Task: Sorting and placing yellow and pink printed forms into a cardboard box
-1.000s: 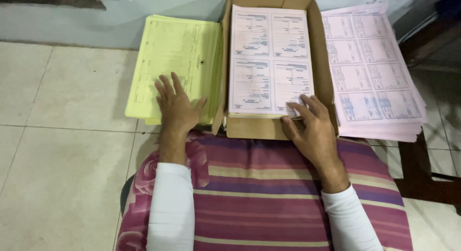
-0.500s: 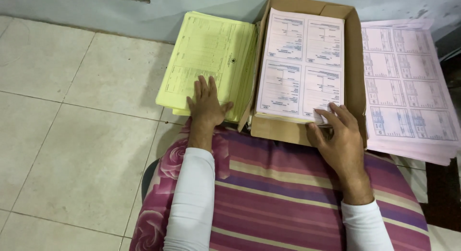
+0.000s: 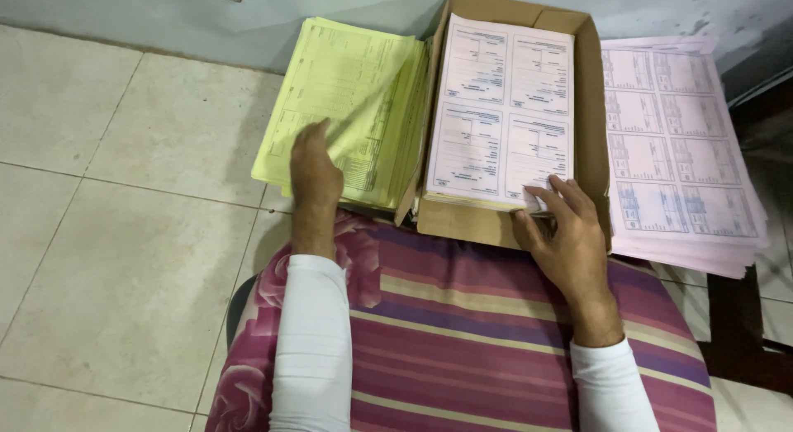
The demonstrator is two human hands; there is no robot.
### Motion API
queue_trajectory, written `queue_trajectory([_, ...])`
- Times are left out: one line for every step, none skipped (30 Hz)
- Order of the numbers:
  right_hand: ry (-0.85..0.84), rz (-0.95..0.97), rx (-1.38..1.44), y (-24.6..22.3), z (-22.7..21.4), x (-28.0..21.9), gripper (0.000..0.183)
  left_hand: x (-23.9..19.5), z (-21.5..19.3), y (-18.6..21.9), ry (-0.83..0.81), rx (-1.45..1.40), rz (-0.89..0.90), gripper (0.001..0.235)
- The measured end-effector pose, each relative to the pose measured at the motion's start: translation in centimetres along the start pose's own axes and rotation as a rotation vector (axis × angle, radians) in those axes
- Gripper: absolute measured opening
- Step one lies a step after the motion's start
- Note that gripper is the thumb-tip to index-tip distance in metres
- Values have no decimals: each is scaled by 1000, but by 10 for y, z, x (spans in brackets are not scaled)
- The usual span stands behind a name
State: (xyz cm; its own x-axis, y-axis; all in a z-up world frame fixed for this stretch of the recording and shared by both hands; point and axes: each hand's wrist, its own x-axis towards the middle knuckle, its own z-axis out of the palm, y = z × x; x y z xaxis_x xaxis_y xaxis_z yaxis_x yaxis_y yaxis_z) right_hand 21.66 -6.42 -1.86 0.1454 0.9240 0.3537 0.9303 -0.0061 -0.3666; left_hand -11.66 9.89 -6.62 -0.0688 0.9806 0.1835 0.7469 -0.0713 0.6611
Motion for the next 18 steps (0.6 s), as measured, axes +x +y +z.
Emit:
queue_trajectory([2,2,-4,0,-1,1,38,-1,-5,6,-2,-3,3,62])
queue_trajectory([-7,4,9,-1,-2,1,38,-1,-10,12,84,-59,6,53])
queue_trajectory([-16,5,21,-2,-3,0,38,-2,-15,18,170,-115,9,43])
queue_trajectory([-15,11,19,-2,-3,1,38,1,-13,19,165,-117,12,43])
queue_trajectory([-17,-8,24,-1,-4,1,38,3,-10,21,367,-3,212,27])
queue_trajectory([-17,-26,30,-1,-4,2,37,7,-7,22,571,111,414,13])
queue_trajectory([-13,-20,27,-1,-4,2,37,-4,-10,45,567,107,419,13])
queue_trajectory([-19,-34,35,-1,-5,3,37,-14,-12,69,617,117,526,13])
queue_trajectory([-25,-48,44,-1,-5,3,38,-24,-15,92,666,127,634,14])
queue_trajectory([-22,-39,39,1,-3,2,38,-37,-6,102,660,120,639,14])
queue_trajectory([-9,-64,19,3,-1,1,38,-49,3,112,579,65,736,18])
queue_trajectory([1,-89,-2,5,0,0,39,-63,12,121,495,10,828,22])
queue_trajectory([0,-80,-8,4,0,0,39,-72,24,129,488,2,831,22])
queue_trajectory([-10,-69,0,2,0,1,41,-82,35,136,351,-19,865,25])
queue_trajectory([-19,-57,8,1,-1,2,44,-93,46,143,213,-40,896,29])
queue_trajectory([-19,-54,6,2,0,2,44,-97,47,147,211,-43,898,29])
queue_trajectory([54,-72,63,2,0,2,50,-102,47,151,151,-46,917,26])
queue_trajectory([128,-89,120,2,1,2,60,-106,47,154,90,-48,936,23])
